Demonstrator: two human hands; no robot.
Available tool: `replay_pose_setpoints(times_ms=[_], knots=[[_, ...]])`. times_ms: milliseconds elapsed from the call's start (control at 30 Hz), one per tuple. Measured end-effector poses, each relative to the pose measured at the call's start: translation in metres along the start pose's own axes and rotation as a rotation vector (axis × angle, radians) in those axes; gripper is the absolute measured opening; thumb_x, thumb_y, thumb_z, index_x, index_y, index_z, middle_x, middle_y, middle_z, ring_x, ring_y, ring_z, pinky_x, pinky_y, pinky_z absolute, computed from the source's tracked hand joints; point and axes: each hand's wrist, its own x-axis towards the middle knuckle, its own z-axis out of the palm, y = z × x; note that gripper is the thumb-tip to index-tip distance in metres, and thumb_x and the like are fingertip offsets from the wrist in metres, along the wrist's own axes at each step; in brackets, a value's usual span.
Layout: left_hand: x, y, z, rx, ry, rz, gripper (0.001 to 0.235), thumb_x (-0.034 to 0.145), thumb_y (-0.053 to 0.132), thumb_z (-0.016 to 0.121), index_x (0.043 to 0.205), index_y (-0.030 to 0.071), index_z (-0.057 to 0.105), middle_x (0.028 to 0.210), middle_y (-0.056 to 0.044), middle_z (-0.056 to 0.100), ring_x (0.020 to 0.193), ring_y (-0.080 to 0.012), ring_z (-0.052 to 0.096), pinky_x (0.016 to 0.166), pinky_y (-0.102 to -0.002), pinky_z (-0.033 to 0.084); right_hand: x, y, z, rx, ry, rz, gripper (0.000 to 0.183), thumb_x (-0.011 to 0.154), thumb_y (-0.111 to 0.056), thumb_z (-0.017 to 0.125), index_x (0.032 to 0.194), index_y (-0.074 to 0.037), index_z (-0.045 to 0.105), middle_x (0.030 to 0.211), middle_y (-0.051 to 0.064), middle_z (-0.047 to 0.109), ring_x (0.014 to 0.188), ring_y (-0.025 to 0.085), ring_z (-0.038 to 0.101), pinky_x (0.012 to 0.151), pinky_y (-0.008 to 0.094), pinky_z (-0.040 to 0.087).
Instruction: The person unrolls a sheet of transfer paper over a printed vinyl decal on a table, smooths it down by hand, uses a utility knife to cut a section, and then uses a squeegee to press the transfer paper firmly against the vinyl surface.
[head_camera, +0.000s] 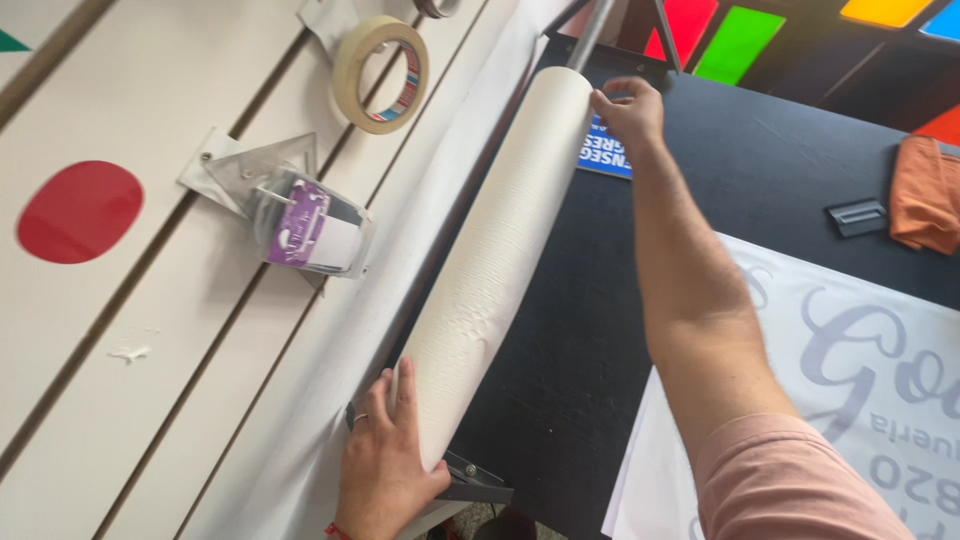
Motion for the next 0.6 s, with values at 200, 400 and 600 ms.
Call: replay_pose_setpoints(times_ms=[200,400,600], knots=[[0.009,-0.012,-0.002,-0.2,-0.133,-0.051,0.172,0.051,0.051,0.113,0.184,0.015,0.01,0.17,-0.019,0.04,0.141,-0.0409,0.062,0.111,-0.052,0.058,-0.232,0.029,0.063,-0.415,-0.106,-0.908,0.071,0.107,-0.033,0.081,0.172,-0.023,0.055,0.186,0.009,0.043,0.177,0.027,0.031,0.14,0.063,0.025],[0.007,0.0,-0.014,-0.111,-0.084,-0.099,0.163,0.052,0.052,0.107,0.184,0.013,0.02,0.168,-0.018,0.047,0.124,-0.0485,0.072,0.093,-0.063,0.065,-0.42,0.101,-0.032,-0.512,-0.414,-0.558,0.076,0.118,-0.049,0.06,0.18,-0.015,0.033,0.189,0.011,0.033,0.178,0.034,0.02,0.14,0.067,0.015],[-0.04,0.087,0.003,0.176,0.385,0.28,0.121,0.086,0.062,0.082,0.177,-0.003,0.039,0.173,-0.034,0.052,0.162,-0.054,0.05,0.134,-0.067,0.044,-0.514,0.246,-0.293,-1.081,0.035,-0.009,0.078,0.109,-0.062,0.063,0.165,-0.009,0.057,0.17,0.013,0.06,0.161,0.028,0.049,0.137,0.053,0.034]])
